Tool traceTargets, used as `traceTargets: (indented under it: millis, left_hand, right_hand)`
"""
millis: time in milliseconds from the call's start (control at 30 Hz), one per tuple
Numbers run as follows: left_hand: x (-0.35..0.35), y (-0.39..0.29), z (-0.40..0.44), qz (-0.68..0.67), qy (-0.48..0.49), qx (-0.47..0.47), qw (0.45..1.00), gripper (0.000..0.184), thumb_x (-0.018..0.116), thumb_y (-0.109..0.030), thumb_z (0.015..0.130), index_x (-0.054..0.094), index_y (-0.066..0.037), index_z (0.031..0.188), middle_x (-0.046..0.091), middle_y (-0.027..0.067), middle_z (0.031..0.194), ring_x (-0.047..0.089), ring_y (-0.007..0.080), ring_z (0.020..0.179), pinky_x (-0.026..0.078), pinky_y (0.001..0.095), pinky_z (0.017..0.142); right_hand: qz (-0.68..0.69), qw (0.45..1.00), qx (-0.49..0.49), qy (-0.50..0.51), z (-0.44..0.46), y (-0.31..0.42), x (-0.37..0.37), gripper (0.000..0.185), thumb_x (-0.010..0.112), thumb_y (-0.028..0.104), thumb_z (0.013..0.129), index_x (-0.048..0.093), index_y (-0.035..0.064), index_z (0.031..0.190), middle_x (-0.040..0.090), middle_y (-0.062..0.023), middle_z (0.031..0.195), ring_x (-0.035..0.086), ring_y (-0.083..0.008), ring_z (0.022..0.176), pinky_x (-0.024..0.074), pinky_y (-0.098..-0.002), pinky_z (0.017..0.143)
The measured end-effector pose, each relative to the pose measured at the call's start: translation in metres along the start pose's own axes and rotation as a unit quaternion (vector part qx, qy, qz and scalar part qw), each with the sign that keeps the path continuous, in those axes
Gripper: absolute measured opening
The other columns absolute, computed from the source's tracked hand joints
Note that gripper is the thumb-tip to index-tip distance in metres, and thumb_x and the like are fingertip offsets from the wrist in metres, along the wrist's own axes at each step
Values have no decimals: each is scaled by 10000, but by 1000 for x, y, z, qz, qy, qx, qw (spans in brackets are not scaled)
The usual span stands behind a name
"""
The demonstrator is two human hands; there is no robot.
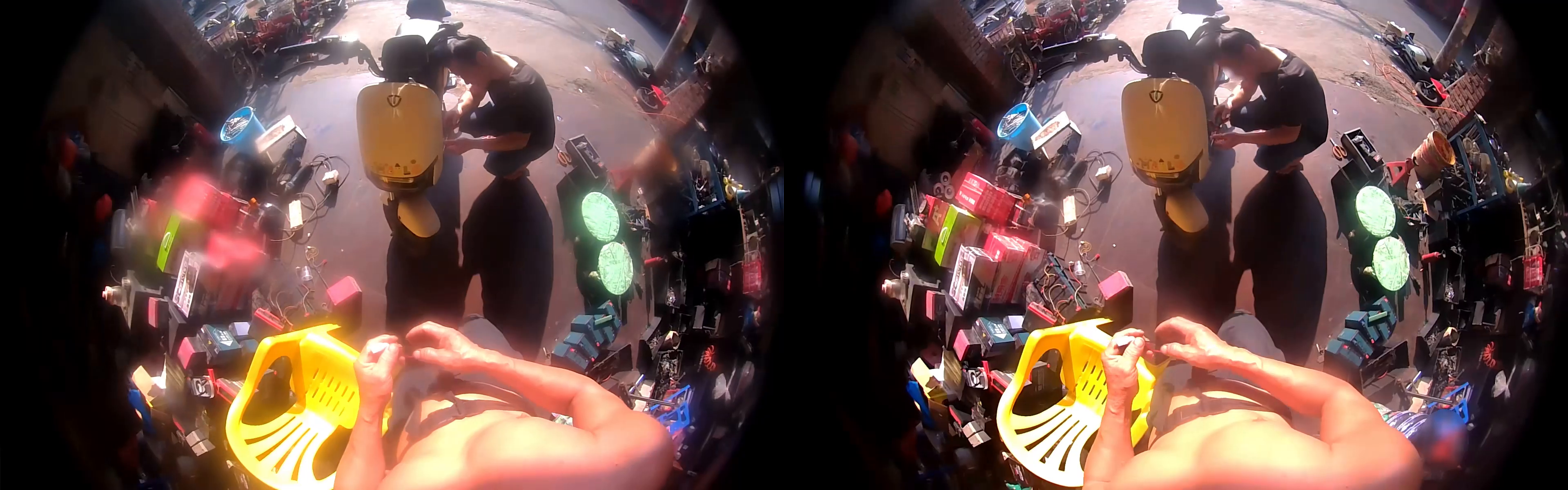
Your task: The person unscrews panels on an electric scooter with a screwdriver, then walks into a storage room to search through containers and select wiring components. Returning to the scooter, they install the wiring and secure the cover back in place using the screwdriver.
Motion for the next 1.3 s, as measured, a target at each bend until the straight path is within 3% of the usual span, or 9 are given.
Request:
traceTargets:
  millis: [67,100,200,467,733,867,1000,1167,1300]
  left_hand:
    - [-11,-19,38,60,-20,25,998,133,627,-40,932,655,-33,1062,651,14,867,603,88,730,508,217,668]
    - [-20,-24,56,75,-34,46,996,130,625,-39,933,655,-33,1060,648,11,864,597,85,726,500,215,660]
    - [-49,-39,114,104,-91,84,987,88,607,-20,940,645,-21,1019,620,0,832,570,86,705,481,219,637]
    - [-137,-102,205,51,-314,145,937,85,619,-87,938,637,-36,1004,628,31,779,605,114,613,528,253,587]
    - [-214,-139,305,-67,-422,72,901,137,594,-102,941,591,-43,1065,667,81,865,666,152,662,564,281,577]
    - [-288,-163,406,-74,-391,101,912,147,602,-86,927,603,-55,1071,665,67,816,664,149,632,556,280,555]
    - [-356,-200,530,-54,-381,54,921,149,609,-95,914,612,-60,1060,662,56,828,642,131,613,533,274,526]
    - [-383,-255,660,-6,-307,-28,951,148,604,-78,909,613,-51,1054,657,52,822,638,140,622,536,286,542]
    - [-364,-278,776,26,-167,-36,985,172,624,-77,900,607,-45,1068,675,67,806,652,138,608,543,263,526]
  right_hand:
    - [9,996,58,-65,31,6,-14,444,648,227,937,525,8,1303,488,-156,1363,550,-259,1207,486,-364,998]
    - [-47,994,11,-99,47,8,-27,469,660,260,928,529,14,1305,522,-146,1320,583,-244,1144,495,-353,969]
    - [18,990,29,-140,90,9,-77,387,661,200,922,577,12,1250,642,-103,1130,613,-166,990,510,-317,869]
    - [-26,965,27,-258,224,84,-189,301,645,120,910,603,-23,1172,664,-102,1087,611,-167,1016,487,-301,902]
    - [-56,890,-172,-418,383,160,-240,253,610,129,960,596,2,1178,648,-64,1064,599,-141,991,482,-275,876]
    - [5,829,-223,-513,458,185,-232,242,555,223,1006,604,49,1167,634,-31,1005,595,-119,916,486,-278,796]
    - [84,746,-273,-602,538,191,-225,291,497,333,1026,624,85,1109,654,-7,974,615,-107,867,475,-242,749]
    - [217,653,-217,-692,588,211,-216,447,437,524,1002,572,142,1191,648,6,1041,617,-130,916,485,-327,752]
    - [195,644,-244,-698,605,255,-204,529,410,579,985,528,158,1284,642,-17,1125,609,-172,1018,480,-385,822]
Point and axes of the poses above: each hand's wrist, its own z-axis towards the middle knuckle, its own x-axis out of the palm, y = z × x, the point moved 2 cm from there along z, towards the middle knuckle
